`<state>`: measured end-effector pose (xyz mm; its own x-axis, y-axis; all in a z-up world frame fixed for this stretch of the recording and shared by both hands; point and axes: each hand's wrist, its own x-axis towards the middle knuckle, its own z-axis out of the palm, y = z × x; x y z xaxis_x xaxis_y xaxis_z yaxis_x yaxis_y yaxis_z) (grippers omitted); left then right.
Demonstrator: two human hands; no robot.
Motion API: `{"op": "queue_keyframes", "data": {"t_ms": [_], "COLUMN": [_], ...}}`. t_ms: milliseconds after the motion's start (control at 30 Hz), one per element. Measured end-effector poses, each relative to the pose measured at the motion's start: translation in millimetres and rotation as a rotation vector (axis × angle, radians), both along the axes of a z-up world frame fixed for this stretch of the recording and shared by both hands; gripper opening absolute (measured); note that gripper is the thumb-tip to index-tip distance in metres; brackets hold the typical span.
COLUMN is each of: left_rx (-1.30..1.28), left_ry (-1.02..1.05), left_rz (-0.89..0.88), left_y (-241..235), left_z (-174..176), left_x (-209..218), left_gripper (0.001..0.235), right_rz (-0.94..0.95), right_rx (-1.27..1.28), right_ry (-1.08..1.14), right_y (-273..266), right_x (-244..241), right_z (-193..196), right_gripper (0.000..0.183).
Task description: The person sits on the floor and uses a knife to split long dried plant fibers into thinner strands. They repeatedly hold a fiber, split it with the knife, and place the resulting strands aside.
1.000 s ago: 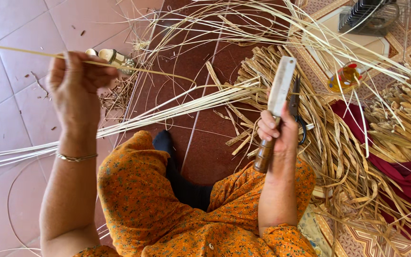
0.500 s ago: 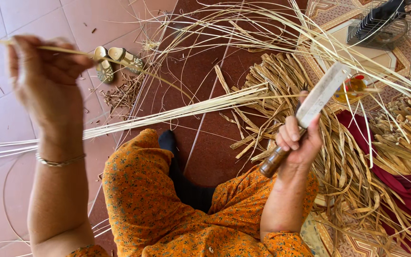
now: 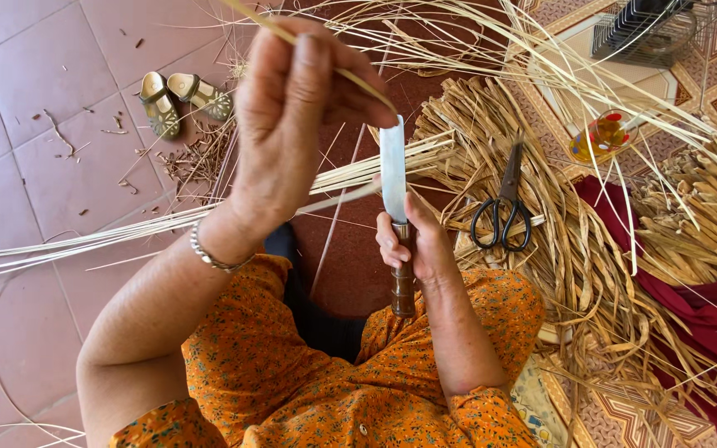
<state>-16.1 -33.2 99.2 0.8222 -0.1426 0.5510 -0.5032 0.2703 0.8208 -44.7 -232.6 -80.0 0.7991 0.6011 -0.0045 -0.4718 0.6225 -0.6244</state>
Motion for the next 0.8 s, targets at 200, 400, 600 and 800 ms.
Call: {"op": "queue_keyframes", "data": {"t_ms": [200,400,600,800], "left_rx": [0.006,0.091,0.790,0.942], "left_ry": [-0.004,-0.051,-0.151,-0.175], "left_rz": [-0.037,-0.099,0.058,0.069], "left_y": [-17.0,-18.3,-26.2,-25.1], "left_z": [6.3,4.0,-53.9,-114.3], "left_x": [0.6,0.4,8.0,0.5], "left_gripper": [0.023,0.024,0.043,0.012], "right_rz": [-0.022,-0.002,-0.031,0.088], "right_rx": [-0.201,-0.202,-0.151,-0.102], "right_ry": [-0.070,0.040,0.065,0.120], "right_y": [12.9,20.5,15.5,9.4], "right_x": [-5.7,-12.2,-9.4,-4.5], "right_z": [-7.3,-18.5,-33.6,-51.0], "right_gripper": [0.059,0.048,0.031,0.040]}}
